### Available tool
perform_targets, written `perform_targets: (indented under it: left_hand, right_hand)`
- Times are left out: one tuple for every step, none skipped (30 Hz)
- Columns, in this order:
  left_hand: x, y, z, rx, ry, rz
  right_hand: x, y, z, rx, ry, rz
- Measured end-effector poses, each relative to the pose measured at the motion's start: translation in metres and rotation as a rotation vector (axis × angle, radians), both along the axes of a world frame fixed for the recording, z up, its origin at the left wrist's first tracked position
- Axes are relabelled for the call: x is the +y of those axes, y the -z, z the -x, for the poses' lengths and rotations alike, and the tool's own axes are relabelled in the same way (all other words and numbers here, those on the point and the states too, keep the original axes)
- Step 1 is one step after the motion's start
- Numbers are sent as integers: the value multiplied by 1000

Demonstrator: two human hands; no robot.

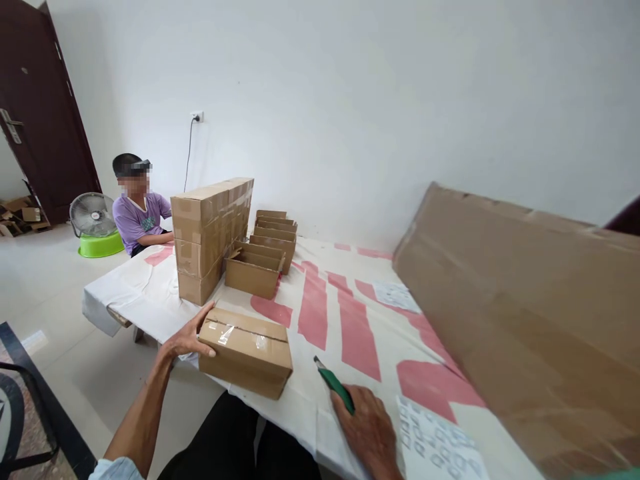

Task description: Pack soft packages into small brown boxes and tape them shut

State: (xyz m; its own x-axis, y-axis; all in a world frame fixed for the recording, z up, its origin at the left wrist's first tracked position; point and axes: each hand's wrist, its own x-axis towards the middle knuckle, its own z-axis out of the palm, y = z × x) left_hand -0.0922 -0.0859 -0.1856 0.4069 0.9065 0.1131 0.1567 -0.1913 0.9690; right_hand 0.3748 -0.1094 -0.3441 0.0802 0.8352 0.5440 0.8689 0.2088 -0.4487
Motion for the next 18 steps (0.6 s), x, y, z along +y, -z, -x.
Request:
perform_targets:
  left_hand:
    - [-1, 7, -4, -58, 3, 16]
    - [-2, 13, -9, -100, -4, 20]
    - [-3, 18, -13, -127, -18, 19]
    - [-5, 21, -17, -143, -36, 16]
    - [-8, 24, -21, -152, -55, 10]
    - [-10, 27, -24, -156, -72, 3]
    - [-13, 29, -28, -157, -89, -3]
    - [-16, 32, -32, -156, -103, -6]
    - [-18, 34, -36, -152, -115, -8]
    - [-20, 36, -40, -143, -123, -8]
    - [-22, 38, -44, -131, -126, -9]
    - [-24, 40, -48, -121, -123, -11]
    - [-25, 40, -50, -114, -112, -13]
    - [-26, 41, -52, -111, -99, -14]
    - [-27, 40, -53, -112, -84, -12]
    - [-27, 40, -53, -115, -71, -9]
    - [-28, 39, -52, -118, -62, -3]
    - [-28, 39, -51, -116, -55, 0]
  right_hand:
    - [-1, 0, 0, 4, -4, 4]
    - [-1, 0, -1, 7, -8, 9]
    - [-2, 0, -1, 8, -8, 14]
    - [-3, 0, -2, 8, -6, 18]
    - [-4, 0, -3, 7, 0, 21]
    - [-4, 1, -4, 5, 6, 23]
    - [-4, 2, -5, 0, 6, 23]
    - [-4, 3, -5, -4, 3, 21]
    - [-4, 5, -6, -10, -1, 19]
    - [-3, 6, -7, -16, -6, 18]
    - [-4, 6, -7, -23, -7, 16]
    - [-4, 6, -7, -28, -7, 14]
    - [-5, 6, -7, -35, -4, 12]
    - [-6, 4, -6, -42, 1, 9]
    - [-8, 3, -5, -52, 4, 5]
    - [-10, 1, -4, -62, 7, 1]
    - [-11, 0, -3, -74, 11, -4]
    - [-12, -1, -3, -84, 13, -8]
